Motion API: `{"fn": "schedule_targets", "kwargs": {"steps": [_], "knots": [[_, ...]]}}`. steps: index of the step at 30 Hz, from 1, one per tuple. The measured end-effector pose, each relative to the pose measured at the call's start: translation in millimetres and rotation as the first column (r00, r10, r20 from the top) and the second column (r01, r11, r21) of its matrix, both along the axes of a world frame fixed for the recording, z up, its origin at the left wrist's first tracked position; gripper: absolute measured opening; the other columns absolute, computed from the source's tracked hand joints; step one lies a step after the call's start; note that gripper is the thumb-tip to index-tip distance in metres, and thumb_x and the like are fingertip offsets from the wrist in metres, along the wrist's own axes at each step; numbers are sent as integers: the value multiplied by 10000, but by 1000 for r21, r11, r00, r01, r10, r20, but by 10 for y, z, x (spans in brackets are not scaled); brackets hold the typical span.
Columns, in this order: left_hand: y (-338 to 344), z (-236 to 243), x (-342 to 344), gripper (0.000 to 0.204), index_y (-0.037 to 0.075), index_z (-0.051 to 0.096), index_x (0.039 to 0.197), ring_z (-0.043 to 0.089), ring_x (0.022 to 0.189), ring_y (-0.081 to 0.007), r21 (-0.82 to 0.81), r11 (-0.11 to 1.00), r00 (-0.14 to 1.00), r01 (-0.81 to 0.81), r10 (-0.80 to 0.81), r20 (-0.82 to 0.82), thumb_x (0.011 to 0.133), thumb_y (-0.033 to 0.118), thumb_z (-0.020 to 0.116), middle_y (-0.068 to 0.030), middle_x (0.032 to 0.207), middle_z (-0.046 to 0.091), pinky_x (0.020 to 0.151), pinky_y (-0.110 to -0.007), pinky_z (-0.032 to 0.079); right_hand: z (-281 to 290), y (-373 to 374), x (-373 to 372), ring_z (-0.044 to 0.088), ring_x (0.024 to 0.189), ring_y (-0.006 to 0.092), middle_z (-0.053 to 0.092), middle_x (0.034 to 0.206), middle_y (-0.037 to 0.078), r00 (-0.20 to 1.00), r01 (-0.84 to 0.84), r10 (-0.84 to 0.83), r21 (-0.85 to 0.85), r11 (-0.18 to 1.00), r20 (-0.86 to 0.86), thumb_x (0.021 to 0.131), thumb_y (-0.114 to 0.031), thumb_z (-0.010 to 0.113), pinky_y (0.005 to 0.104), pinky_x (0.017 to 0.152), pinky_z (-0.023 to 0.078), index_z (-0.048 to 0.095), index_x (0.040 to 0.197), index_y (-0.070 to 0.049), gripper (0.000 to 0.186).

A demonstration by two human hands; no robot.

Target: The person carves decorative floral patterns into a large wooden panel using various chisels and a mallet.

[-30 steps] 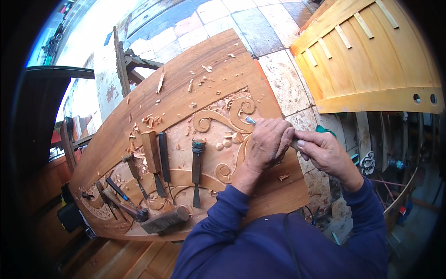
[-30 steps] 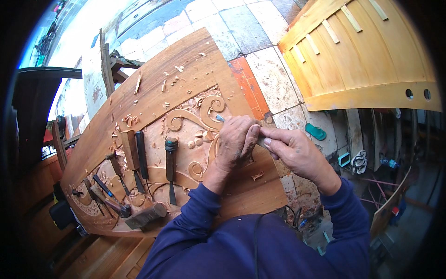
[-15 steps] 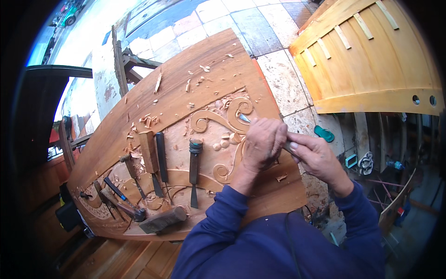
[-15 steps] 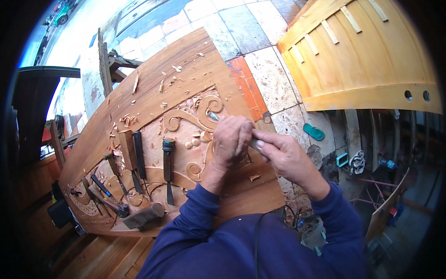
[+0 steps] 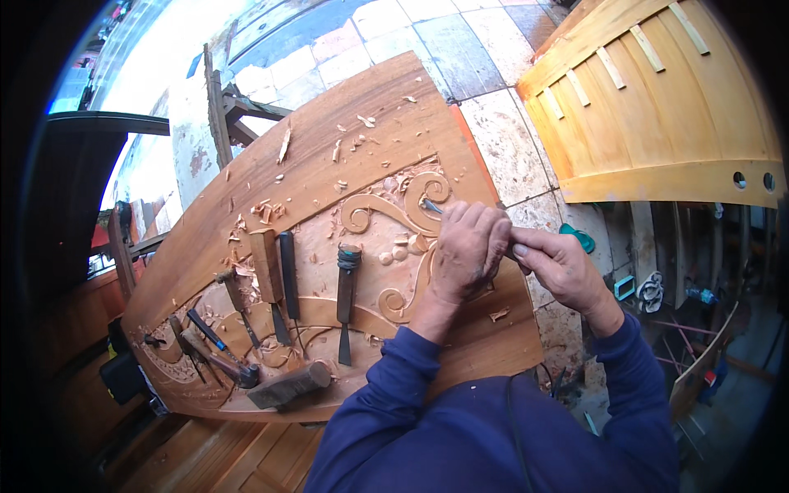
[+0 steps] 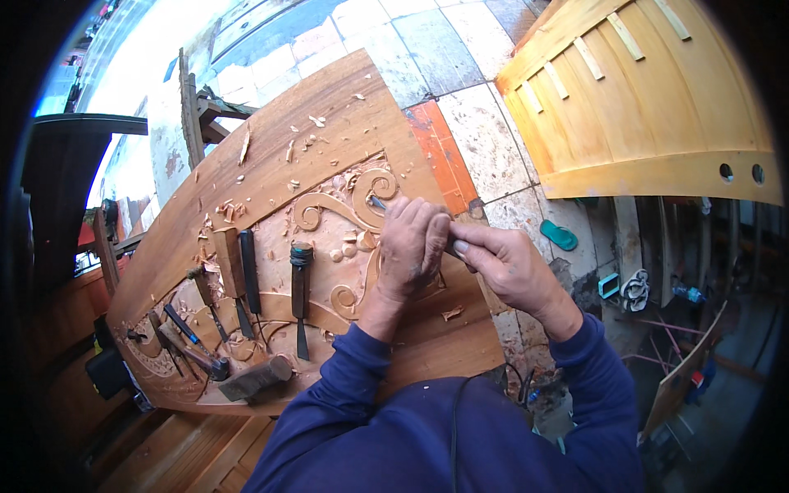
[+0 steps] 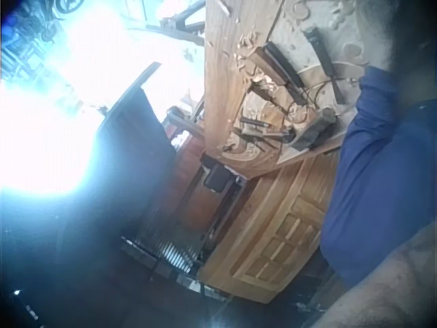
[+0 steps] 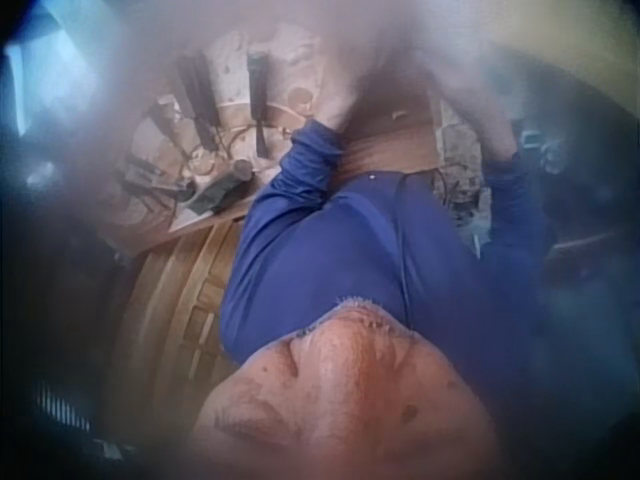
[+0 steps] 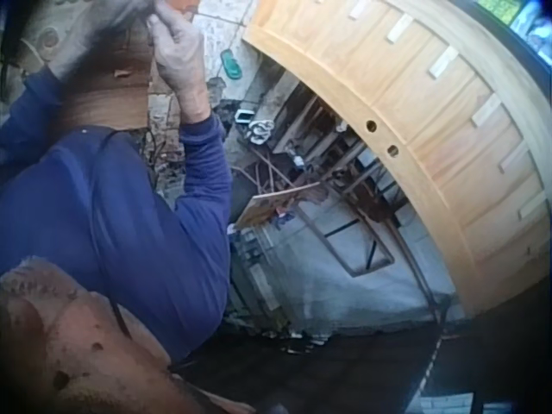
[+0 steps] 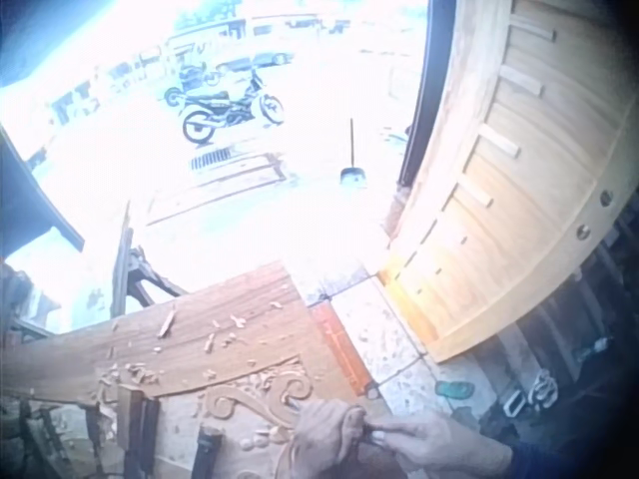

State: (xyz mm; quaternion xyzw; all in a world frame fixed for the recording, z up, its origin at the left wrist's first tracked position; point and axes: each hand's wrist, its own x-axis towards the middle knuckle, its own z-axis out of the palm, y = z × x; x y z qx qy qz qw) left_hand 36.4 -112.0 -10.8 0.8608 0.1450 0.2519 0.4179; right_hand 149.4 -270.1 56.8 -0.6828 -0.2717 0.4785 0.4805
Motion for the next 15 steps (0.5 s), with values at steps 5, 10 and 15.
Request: {"fn": "schedule_targets", "kwargs": {"steps": [5, 10, 15], "knots": [[-14, 111, 2, 226, 96, 654, 1049, 635, 844, -317, 68, 973, 974, 222, -224, 18, 1004, 315, 685, -91, 880, 607, 854, -422, 482, -27, -242, 103, 598, 857, 67, 711, 1002, 29, 999, 25, -25, 11, 1000, -39, 1080, -72, 596, 242, 762, 511, 665, 1405, 41, 350], [-27, 57, -36, 196, 92, 638, 1039, 625, 811, -322, -7, 976, 976, 217, -217, -8, 1015, 285, 664, -111, 857, 589, 779, -433, 477, 211, -107, 294, 697, 1050, 108, 776, 1163, 103, 986, -165, 161, -183, 969, -35, 1079, -61, 600, 263, 921, 558, 664, 1387, 61, 337], [-35, 43, -27, 190, 85, 627, 953, 598, 747, -338, -38, 989, 988, 145, -143, 53, 1035, 257, 619, -117, 804, 567, 710, -446, 441, 383, 44, 238, 708, 1135, 137, 788, 1192, 147, 986, -166, 169, -135, 977, 7, 1073, -52, 591, 278, 974, 558, 671, 1383, 48, 336]]}}
